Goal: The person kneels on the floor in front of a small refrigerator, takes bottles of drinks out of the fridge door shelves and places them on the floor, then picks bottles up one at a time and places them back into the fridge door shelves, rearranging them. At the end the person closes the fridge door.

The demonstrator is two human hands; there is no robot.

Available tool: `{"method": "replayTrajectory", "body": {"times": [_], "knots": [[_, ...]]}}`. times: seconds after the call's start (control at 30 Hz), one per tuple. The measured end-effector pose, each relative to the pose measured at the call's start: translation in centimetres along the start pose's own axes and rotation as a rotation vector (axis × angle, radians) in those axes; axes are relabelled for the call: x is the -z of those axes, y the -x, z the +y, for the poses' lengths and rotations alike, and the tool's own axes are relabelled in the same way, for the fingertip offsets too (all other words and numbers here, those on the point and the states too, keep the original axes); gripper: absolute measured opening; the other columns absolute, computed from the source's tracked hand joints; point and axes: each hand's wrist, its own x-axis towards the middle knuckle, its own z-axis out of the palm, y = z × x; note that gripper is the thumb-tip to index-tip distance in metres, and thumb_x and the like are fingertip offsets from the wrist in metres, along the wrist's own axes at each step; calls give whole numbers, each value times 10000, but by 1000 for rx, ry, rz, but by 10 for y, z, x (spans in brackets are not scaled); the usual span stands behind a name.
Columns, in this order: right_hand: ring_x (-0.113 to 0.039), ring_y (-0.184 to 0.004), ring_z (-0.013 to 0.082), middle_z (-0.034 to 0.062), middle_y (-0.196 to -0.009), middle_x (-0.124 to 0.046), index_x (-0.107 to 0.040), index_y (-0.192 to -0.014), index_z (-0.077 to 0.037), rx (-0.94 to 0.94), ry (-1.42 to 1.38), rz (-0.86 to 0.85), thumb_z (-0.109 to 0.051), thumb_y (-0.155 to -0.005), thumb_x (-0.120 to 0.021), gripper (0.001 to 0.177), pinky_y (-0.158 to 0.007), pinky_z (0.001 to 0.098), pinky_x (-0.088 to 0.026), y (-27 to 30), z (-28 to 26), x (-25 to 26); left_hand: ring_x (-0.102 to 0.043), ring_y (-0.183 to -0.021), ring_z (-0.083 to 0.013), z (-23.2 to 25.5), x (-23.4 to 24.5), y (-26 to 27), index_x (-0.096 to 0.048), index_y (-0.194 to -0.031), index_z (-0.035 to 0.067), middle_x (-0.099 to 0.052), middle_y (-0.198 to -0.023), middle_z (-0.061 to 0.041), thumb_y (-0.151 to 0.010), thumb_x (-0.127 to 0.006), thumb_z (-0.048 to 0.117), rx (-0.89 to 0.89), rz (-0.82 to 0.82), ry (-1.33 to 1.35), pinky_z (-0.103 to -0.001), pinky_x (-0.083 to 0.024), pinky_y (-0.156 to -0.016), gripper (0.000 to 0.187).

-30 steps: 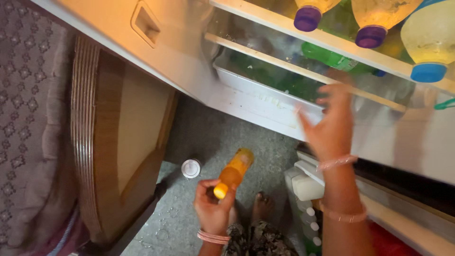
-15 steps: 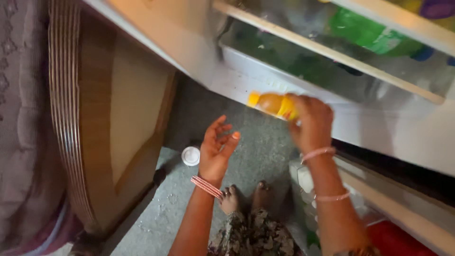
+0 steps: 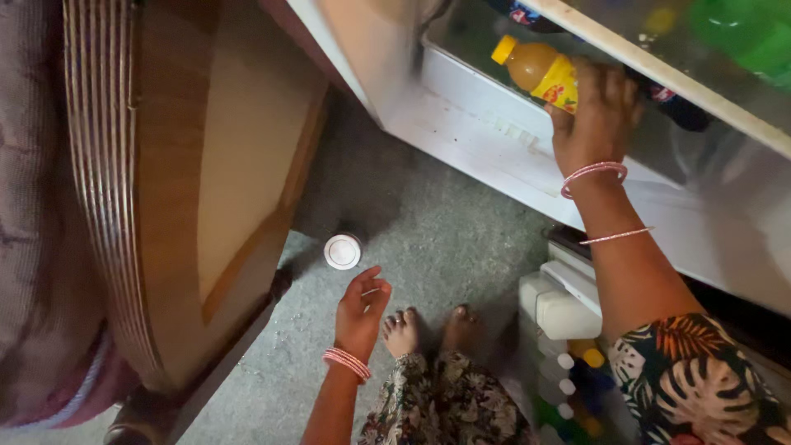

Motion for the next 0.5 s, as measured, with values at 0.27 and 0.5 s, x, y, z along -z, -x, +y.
{"method": "replayTrajectory", "body": {"times": [0.27, 0.5], "knots": [[-378, -1431, 442, 201, -1536, -408, -513, -1502, -120, 90, -165, 131, -39, -873, -845, 716, -1190, 551, -384, -33, -54, -32, -701, -983, -161, -15, 13, -26, -628, -1324, 52, -738, -1058, -59, -929, -701, 178, -47, 33, -31, -319, -563, -864, 421], [-287, -1442, 496, 250, -1553, -326, -484, -1547, -157, -11, 1, 55, -235, -939, -886, 733, -1131, 658, -262, -42, -68, -38, -648, -1159, -266, -38, 17, -57, -539, -1421, 153, -565, -1381, -147, -864, -770, 256, 40, 199, -172, -380, -561, -937, 612]]}}
